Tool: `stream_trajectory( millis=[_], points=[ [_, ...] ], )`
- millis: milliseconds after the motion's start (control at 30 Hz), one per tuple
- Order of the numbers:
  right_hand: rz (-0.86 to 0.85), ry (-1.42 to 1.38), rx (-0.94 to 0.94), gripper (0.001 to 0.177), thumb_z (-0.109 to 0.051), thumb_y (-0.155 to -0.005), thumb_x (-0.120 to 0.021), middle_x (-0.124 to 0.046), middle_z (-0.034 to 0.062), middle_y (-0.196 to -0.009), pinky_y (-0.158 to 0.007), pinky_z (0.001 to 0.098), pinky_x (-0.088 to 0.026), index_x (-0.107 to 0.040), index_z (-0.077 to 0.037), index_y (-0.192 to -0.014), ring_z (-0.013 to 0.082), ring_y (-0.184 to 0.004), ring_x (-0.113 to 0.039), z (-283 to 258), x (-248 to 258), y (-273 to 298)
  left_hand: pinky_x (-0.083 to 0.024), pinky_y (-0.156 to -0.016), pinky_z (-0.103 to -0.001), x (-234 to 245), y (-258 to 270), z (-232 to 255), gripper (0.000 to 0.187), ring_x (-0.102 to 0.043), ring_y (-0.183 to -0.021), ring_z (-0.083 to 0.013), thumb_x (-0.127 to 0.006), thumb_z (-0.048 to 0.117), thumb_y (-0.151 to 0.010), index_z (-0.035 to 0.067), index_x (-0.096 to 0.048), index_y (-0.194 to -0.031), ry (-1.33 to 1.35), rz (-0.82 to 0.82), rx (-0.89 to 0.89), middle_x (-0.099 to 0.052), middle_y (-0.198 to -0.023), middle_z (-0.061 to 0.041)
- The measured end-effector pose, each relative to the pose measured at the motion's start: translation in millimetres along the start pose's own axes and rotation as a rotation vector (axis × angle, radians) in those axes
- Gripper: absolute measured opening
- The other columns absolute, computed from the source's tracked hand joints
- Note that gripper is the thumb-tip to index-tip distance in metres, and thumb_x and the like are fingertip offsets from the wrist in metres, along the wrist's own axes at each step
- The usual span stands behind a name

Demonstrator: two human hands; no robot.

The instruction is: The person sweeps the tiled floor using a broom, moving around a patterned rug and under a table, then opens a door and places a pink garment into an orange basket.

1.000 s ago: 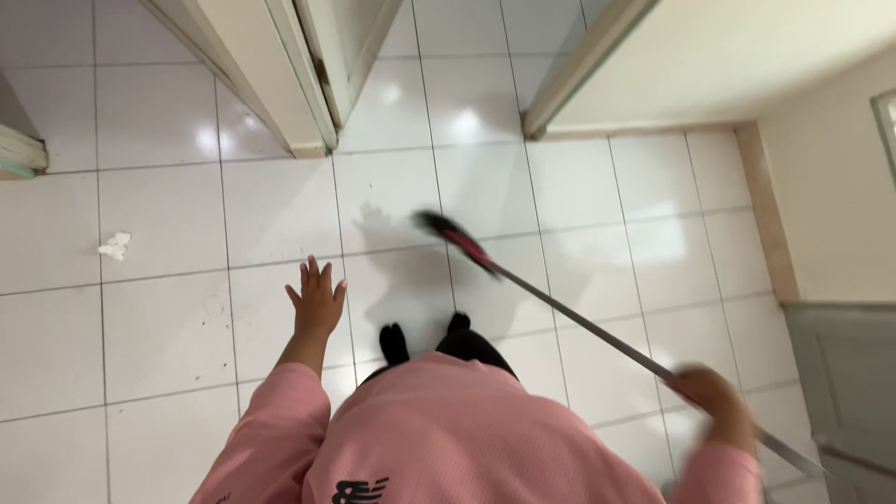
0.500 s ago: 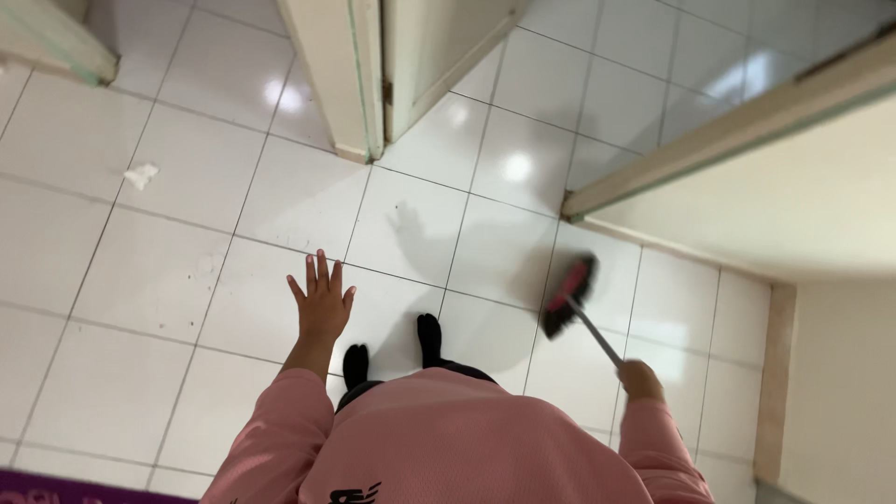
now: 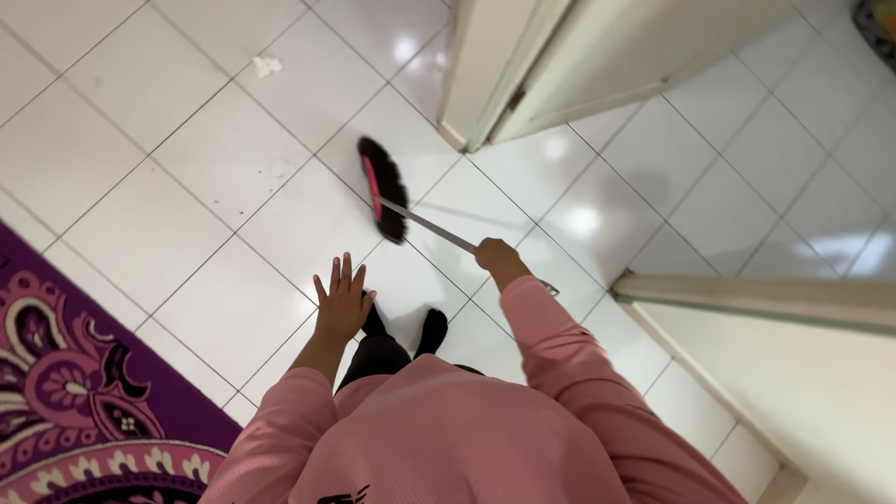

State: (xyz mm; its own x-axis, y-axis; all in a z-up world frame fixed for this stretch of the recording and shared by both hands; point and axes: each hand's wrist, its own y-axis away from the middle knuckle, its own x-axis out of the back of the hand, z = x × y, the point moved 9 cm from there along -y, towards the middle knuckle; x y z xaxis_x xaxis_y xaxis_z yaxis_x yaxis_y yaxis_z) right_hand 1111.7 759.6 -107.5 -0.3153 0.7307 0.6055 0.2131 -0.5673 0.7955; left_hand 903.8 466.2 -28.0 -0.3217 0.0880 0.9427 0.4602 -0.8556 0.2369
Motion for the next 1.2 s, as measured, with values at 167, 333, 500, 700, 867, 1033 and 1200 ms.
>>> stream_trajectory(
  millis=[167, 333, 500, 700, 867, 1033, 1200],
  points=[
    [0.188, -0.003, 0.156, 0.049, -0.054, -0.103, -0.044, -0.071, 0.0137, -0.112, -0.089, 0.0505, -0.054, -0.069, -0.013, -0.116, 0.0348, -0.107, -0.067, -4, 12, 11, -0.007, -0.118, -0.07, 11, -8, -49, 0.064, -0.003, -0.159, -0.0333, -0.037, 0.05, -0.104, 0.012, -0.035, -0.156, 0.005, 0.066, 0.046, -0.008, -0.171, -0.016],
    [0.117, -0.369, -0.062, 0.068, -0.068, -0.09, -0.064, -0.061, 0.0109, -0.066, -0.063, 0.0414, -0.05, -0.071, -0.001, -0.08, 0.0242, -0.064, -0.056, 162, -18, 132, -0.006, -0.118, -0.07, 32, -30, -91, 0.065, -0.001, -0.158, -0.0331, -0.036, 0.051, -0.104, 0.014, -0.034, -0.156, -0.037, 0.053, 0.047, -0.005, -0.171, -0.015],
    [-0.113, -0.74, -0.599, 0.028, -0.031, -0.098, -0.069, -0.058, 0.0054, -0.06, -0.046, 0.0311, -0.039, -0.077, -0.005, -0.102, 0.0139, -0.048, -0.044, 313, -33, 297, -0.005, -0.119, -0.071, 57, -64, -149, 0.065, 0.002, -0.158, -0.0329, -0.036, 0.05, -0.104, 0.013, -0.034, -0.157, 0.014, 0.083, 0.049, -0.001, -0.172, -0.015],
    [-0.111, -0.323, -0.68, 0.05, -0.049, -0.099, -0.061, -0.062, 0.0061, -0.061, -0.056, 0.0386, -0.046, -0.077, -0.005, -0.085, 0.0176, -0.05, -0.05, 265, -81, 293, -0.005, -0.117, -0.071, 69, -76, -216, 0.066, 0.002, -0.158, -0.0347, -0.036, 0.05, -0.104, 0.011, -0.034, -0.157, -0.045, 0.125, 0.104, 0.0, -0.171, -0.016],
    [-0.174, -0.016, -0.35, 0.05, -0.05, -0.102, -0.052, -0.067, 0.008, -0.069, -0.069, 0.041, -0.051, -0.073, -0.01, -0.081, 0.0202, -0.063, -0.063, 128, -83, 225, -0.005, -0.119, -0.071, 66, -61, -237, 0.066, 0.002, -0.159, -0.0339, -0.036, 0.05, -0.104, 0.012, -0.034, -0.157, 0.007, 0.104, 0.102, 0.0, -0.172, -0.015],
    [-0.377, -0.163, -0.272, 0.052, -0.046, -0.102, -0.06, -0.057, 0.0054, -0.052, -0.045, 0.0356, -0.039, -0.064, -0.007, -0.067, 0.0163, -0.043, -0.047, -6, -63, 124, -0.005, -0.118, -0.07, 61, -27, -261, 0.065, 0.004, -0.158, -0.034, -0.035, 0.05, -0.104, 0.013, -0.032, -0.158, 0.064, 0.089, 0.211, 0.0, -0.172, -0.015],
    [-0.335, -0.321, -0.006, 0.062, -0.054, -0.103, -0.052, -0.051, 0.0073, -0.052, -0.045, 0.037, -0.034, -0.06, -0.004, -0.068, 0.0183, -0.043, -0.042, -165, -38, 36, -0.003, -0.119, -0.068, 64, -1, -275, 0.066, 0.005, -0.157, -0.0329, -0.035, 0.051, -0.103, 0.015, -0.03, -0.158, 0.122, 0.022, 0.342, 0.002, -0.17, -0.014]
  ],
)
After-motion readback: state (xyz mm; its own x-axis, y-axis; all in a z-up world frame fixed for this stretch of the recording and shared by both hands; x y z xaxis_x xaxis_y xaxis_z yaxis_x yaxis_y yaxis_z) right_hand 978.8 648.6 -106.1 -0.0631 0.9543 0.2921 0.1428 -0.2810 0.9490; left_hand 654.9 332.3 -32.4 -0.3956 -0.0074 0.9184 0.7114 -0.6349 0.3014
